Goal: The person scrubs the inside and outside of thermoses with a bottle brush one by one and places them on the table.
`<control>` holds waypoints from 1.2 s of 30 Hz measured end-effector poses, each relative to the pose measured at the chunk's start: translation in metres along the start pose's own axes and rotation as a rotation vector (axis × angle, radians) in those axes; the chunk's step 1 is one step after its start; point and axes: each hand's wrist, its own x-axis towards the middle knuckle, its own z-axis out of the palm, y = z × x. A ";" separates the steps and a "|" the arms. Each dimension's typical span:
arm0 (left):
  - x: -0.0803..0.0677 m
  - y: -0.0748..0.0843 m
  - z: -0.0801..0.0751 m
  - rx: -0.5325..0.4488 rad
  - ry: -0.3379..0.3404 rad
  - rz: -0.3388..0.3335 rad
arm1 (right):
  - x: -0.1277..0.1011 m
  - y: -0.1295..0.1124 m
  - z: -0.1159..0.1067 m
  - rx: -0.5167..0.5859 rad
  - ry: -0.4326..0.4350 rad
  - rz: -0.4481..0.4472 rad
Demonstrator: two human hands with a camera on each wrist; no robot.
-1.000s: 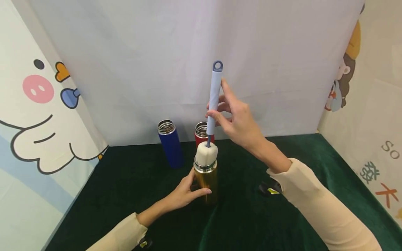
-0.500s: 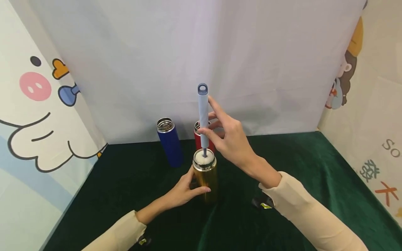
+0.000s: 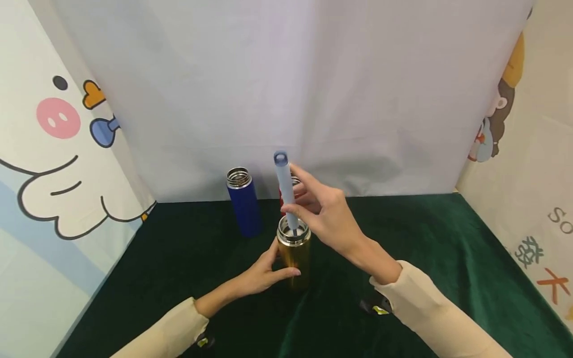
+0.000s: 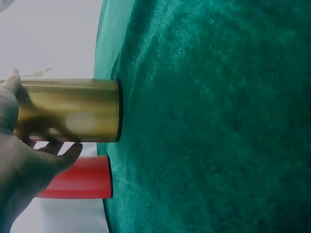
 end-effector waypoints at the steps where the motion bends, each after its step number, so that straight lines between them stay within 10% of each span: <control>1: 0.001 0.000 0.000 -0.004 -0.008 0.006 | -0.005 0.005 0.002 -0.010 -0.025 -0.010; 13: 0.002 -0.002 -0.003 0.006 -0.027 0.008 | -0.023 0.023 -0.001 0.077 -0.116 -0.015; 25: 0.005 -0.002 -0.006 0.011 -0.021 -0.021 | -0.004 0.012 -0.012 0.042 0.097 0.070; 36: 0.004 -0.005 -0.005 -0.012 -0.043 -0.038 | -0.014 0.022 0.001 -0.002 -0.040 0.095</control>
